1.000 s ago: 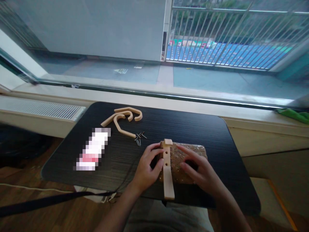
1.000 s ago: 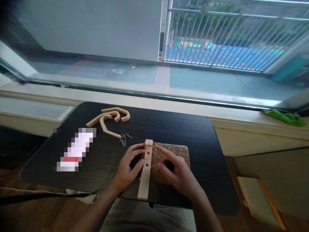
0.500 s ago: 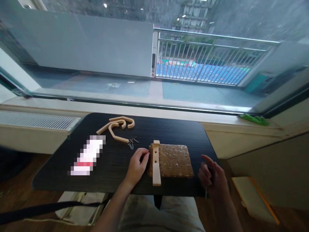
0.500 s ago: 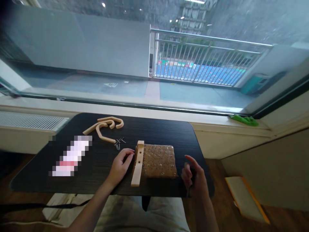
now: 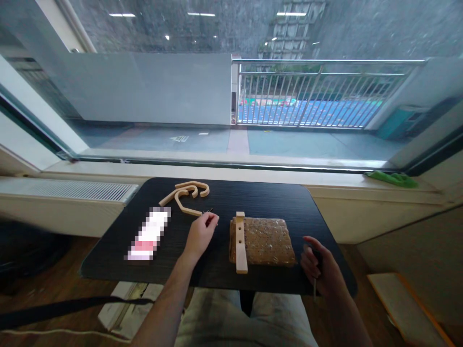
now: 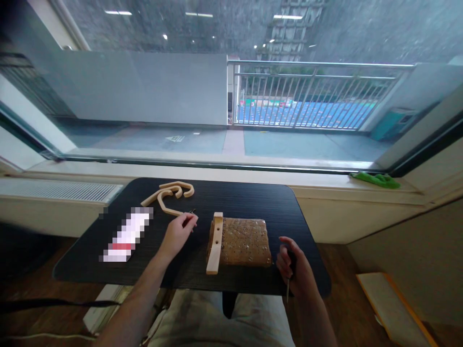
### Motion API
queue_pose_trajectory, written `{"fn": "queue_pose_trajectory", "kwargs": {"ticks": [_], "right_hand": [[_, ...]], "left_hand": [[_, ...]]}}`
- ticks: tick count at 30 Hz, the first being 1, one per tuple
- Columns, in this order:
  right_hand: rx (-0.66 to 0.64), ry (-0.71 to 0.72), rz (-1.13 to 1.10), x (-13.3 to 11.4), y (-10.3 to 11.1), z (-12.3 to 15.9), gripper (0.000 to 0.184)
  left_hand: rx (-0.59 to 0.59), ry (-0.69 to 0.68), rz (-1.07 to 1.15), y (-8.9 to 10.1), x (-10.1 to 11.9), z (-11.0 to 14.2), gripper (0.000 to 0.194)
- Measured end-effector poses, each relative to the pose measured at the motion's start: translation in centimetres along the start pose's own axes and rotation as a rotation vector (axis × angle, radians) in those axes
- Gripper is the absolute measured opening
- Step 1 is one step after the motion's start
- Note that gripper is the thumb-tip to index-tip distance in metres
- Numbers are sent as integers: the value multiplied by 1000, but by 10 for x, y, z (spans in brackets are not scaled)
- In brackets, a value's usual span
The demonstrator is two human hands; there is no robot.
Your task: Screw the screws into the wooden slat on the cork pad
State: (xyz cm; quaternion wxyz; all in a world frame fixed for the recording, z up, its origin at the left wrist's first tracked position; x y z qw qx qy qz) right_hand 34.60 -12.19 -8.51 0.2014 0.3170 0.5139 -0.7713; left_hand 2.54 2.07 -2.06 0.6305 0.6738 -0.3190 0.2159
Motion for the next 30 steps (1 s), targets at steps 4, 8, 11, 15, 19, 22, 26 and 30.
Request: {"fn": "queue_pose_trajectory", "kwargs": {"ticks": [4,8,11,15,19,22,26,30], "right_hand": [[-36,-24,-80,5,2,-3,27],[-57,-26,-115,7,3,-5,24],[-85,-18,-125,7,1,-5,26],[-89,-1,-130,7,-1,-4,27],[-82,6,-132,7,-1,-4,29],[-82,17,-131,7,-1,-4,29],[-92,21,-138,7,-3,-4,27],[-110,21,-131,6,-4,-3,25]], "left_hand": [[-129,97,-428,21,-5,-35,39],[-331,137,-841,12,0,-49,40],[-329,138,-913,4,9,-55,42],[-363,138,-960,-7,11,-61,42],[-404,136,-987,-14,9,-61,41],[-414,129,-999,-18,12,-58,39],[-423,128,-1002,-20,15,-55,37],[-417,117,-1006,-20,17,-54,34]]}}
Point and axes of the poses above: each hand's wrist, its own z-axis away from the middle knuckle, its own y-axis out of the back of the hand, x = y × z, the point moved 9 cm from there along -z, towards the middle knuckle, and after that the axes turned 11 degrees about -z, right-handed, at the moved point
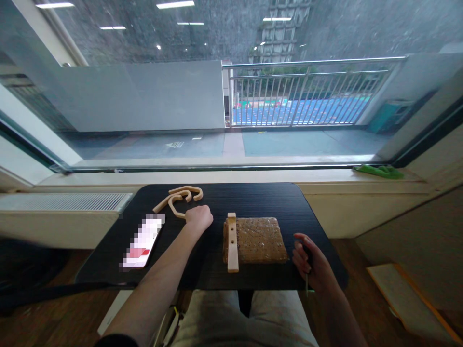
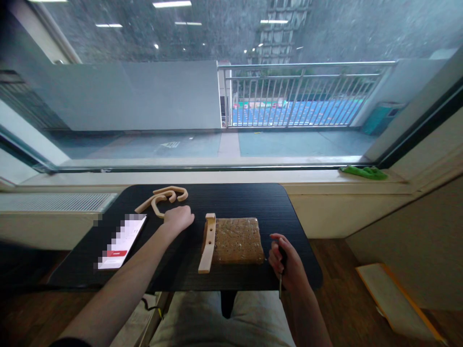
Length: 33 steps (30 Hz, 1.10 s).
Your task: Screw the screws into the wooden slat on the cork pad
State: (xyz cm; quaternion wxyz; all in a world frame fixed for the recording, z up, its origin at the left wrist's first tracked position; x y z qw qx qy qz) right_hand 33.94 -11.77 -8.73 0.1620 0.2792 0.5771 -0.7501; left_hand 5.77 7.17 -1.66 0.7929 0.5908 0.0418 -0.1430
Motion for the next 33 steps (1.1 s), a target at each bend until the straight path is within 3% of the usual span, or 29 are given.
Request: {"fn": "queue_pose_trajectory", "kwargs": {"ticks": [17,23,27,33], "right_hand": [[-47,7,-5,-1,-6,1,23],[-42,5,-8,-1,-6,1,20],[-48,9,-8,-1,-7,1,20],[-25,7,-12,0,-6,2,23]], "left_hand": [[158,-61,-26,7,2,-1,32],[224,-37,-8,10,7,0,42],[232,-88,-1,7,13,-2,33],[250,-59,22,15,-15,-9,33]]}}
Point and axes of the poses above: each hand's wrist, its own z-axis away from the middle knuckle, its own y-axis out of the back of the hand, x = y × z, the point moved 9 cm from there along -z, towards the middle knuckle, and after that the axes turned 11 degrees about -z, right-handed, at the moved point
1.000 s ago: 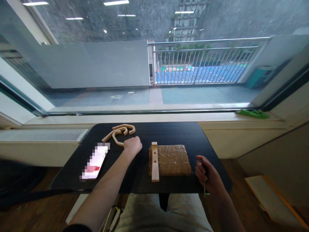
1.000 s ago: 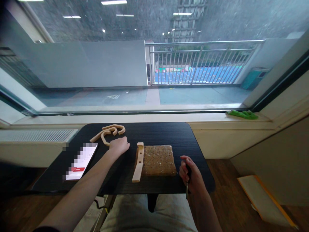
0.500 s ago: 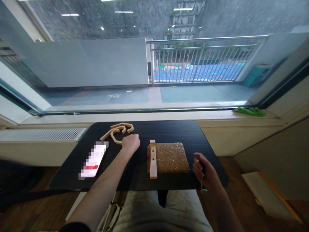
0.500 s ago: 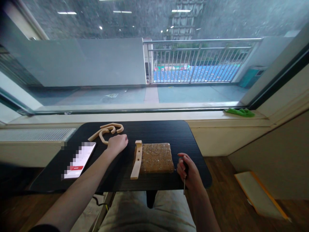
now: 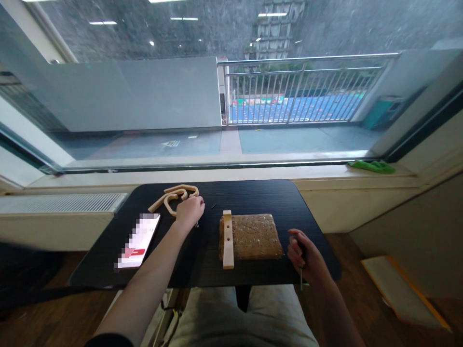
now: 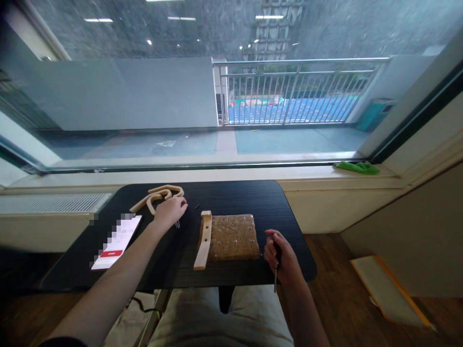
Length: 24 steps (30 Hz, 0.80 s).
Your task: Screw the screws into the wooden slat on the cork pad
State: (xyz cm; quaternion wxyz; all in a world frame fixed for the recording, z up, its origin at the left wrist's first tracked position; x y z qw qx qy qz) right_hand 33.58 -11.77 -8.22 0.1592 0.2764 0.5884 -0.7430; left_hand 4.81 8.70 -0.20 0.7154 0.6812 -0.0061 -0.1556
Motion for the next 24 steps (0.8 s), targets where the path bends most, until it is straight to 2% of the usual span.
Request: {"fn": "queue_pose_trajectory", "kwargs": {"ticks": [3,7,12,20,24], "right_hand": [[-2,-10,-8,0,1,0,22],[-10,-18,-13,0,3,-2,19],[-6,-7,9,0,3,-1,21],[-16,-7,0,1,4,-2,20],[-1,0,4,1,6,-3,21]], "left_hand": [[13,-23,12,6,-3,-2,34],[-4,-161,29,1,25,0,29],[-8,-213,15,-7,47,5,32],[-16,-226,-2,-6,44,8,30],[-21,-276,16,-7,48,8,27]]}}
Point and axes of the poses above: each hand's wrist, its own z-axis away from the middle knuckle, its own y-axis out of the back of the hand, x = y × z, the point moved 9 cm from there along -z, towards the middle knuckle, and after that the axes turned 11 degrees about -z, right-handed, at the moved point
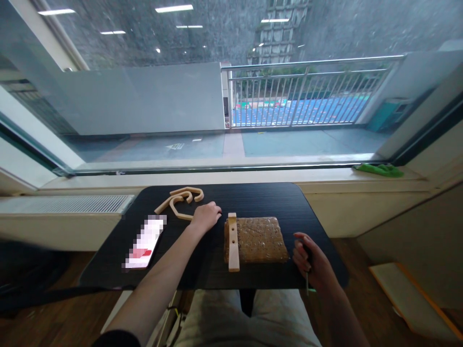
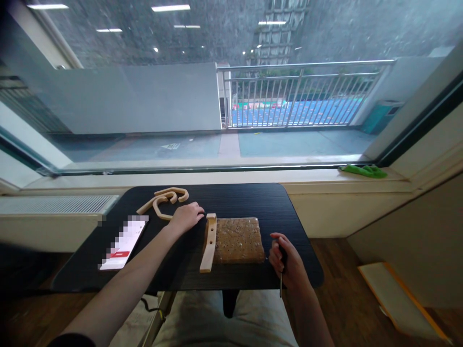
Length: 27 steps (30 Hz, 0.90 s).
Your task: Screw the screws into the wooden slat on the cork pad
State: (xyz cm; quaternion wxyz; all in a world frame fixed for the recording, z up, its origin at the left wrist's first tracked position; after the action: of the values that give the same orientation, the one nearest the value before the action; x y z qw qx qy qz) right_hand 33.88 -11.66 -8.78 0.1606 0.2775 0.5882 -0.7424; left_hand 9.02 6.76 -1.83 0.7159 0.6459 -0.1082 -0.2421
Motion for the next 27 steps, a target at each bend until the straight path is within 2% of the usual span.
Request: {"fn": "queue_pose_trajectory", "kwargs": {"ticks": [19,24,27], "right_hand": [[-5,-12,-5,-1,-1,0,21],[8,-7,4,-2,-3,2,23],[17,-5,5,-3,-3,3,20]], "left_hand": [[48,-36,94,-3,8,-2,28],[117,26,201,3,-6,5,22],[186,94,355,8,-22,16,23]]}}
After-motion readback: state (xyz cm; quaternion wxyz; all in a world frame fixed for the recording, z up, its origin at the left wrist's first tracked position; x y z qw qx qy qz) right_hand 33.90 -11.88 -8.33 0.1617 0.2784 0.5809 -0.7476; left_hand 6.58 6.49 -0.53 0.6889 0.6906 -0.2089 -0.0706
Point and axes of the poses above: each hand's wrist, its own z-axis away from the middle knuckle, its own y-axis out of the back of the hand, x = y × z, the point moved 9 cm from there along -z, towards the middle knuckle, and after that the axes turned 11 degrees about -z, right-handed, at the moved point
